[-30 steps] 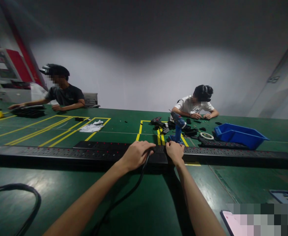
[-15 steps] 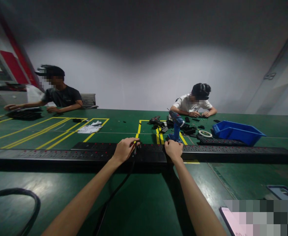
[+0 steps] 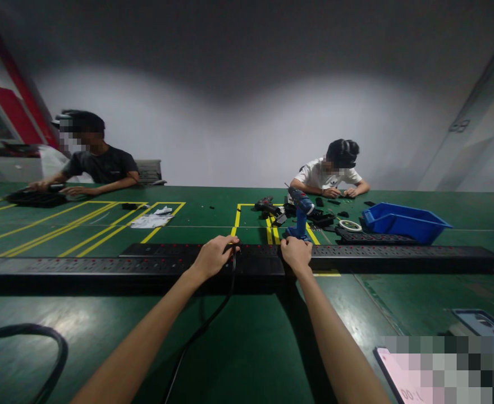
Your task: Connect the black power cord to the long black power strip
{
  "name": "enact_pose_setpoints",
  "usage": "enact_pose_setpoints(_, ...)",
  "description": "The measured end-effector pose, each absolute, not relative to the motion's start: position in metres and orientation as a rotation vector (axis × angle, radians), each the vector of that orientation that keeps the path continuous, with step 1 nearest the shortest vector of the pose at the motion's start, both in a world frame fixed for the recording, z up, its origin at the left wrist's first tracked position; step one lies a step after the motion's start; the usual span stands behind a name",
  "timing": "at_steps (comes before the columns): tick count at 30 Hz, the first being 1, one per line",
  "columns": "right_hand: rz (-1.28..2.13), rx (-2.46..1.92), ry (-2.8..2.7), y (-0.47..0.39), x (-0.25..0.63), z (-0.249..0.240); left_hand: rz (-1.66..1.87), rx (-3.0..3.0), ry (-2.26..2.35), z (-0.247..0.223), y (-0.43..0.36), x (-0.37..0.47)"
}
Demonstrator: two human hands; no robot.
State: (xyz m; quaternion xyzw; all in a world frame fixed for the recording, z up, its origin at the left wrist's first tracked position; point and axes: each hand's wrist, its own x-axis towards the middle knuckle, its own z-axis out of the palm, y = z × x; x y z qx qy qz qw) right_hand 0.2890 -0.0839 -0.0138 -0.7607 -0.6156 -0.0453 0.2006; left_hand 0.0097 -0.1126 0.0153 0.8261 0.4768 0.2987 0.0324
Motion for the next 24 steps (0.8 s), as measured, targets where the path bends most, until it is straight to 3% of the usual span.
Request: enact_pose_setpoints(24, -0.14, -2.09, -1.71, -0.0829, 0.2907, -0.0151, 0.913, 3.039, 1.435, 0.0149, -0.1139, 0.01)
